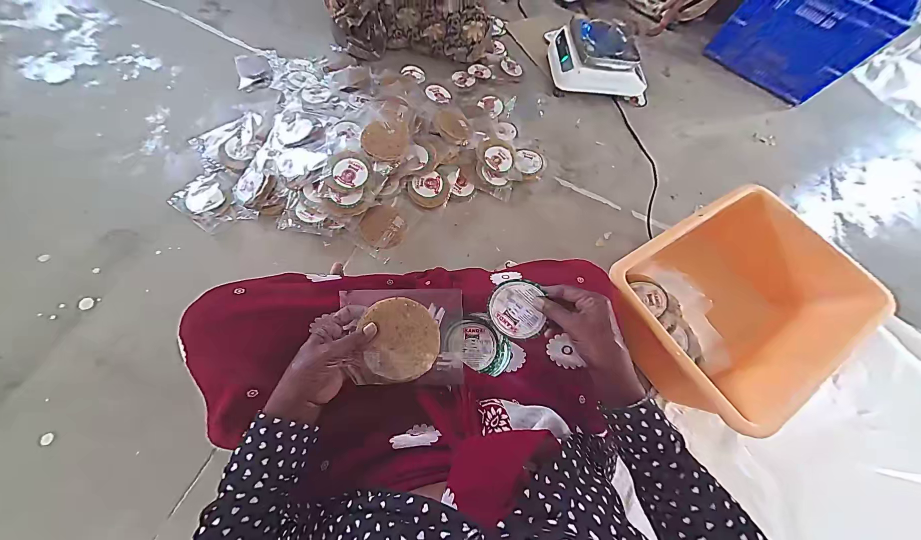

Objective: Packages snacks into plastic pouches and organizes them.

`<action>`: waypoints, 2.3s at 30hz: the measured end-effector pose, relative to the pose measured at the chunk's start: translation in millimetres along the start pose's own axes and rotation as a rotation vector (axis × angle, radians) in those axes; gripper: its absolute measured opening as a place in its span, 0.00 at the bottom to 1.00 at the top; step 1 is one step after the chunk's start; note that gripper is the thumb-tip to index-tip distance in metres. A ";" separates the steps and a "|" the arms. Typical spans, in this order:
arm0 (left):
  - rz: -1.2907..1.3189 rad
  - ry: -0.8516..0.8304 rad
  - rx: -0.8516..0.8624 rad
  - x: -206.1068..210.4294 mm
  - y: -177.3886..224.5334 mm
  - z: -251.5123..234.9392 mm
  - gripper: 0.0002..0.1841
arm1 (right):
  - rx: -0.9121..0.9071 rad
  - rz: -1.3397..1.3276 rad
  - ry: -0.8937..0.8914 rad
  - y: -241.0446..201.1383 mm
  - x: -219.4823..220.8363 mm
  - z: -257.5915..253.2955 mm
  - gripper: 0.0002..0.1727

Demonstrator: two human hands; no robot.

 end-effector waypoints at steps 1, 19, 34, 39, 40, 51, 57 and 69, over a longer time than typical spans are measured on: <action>0.078 0.052 -0.025 4.3 -3.2 1.9 0.12 | 0.017 -0.063 0.000 -2.0 -0.6 2.6 0.06; 0.367 0.024 -0.155 26.2 -27.7 1.9 0.14 | -0.006 -0.156 -0.232 -30.5 49.7 7.0 0.07; 0.286 -0.030 -0.178 34.3 -36.1 2.2 0.22 | -0.288 0.119 -0.549 -45.1 80.8 24.7 0.17; 0.231 -0.022 -0.134 39.2 -42.6 1.4 0.23 | -0.206 -0.107 -0.470 -52.6 74.0 21.3 0.14; 0.235 -0.039 -0.122 41.5 -43.3 0.4 0.23 | -0.213 -0.031 -0.450 -51.6 72.2 20.3 0.13; 0.233 -0.186 -0.139 42.0 -48.4 -24.7 0.17 | -0.440 0.718 0.457 -50.4 -185.4 13.5 0.14; 0.142 -0.101 -0.147 44.6 -34.3 -32.7 0.18 | -0.011 0.888 0.296 31.0 -237.6 11.2 0.16; 0.229 0.089 -0.070 -0.8 5.2 -79.6 0.13 | -0.243 0.659 0.123 -32.1 -96.1 -144.8 0.17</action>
Point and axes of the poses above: each hand's wrist, its own z-axis away from the middle knuckle, its own x-axis out of the palm, y = z × x, the point moved 2 cm from there along -z, towards the middle knuckle, and after that the axes turned 4 degrees about -y, right-handed, at the moved point
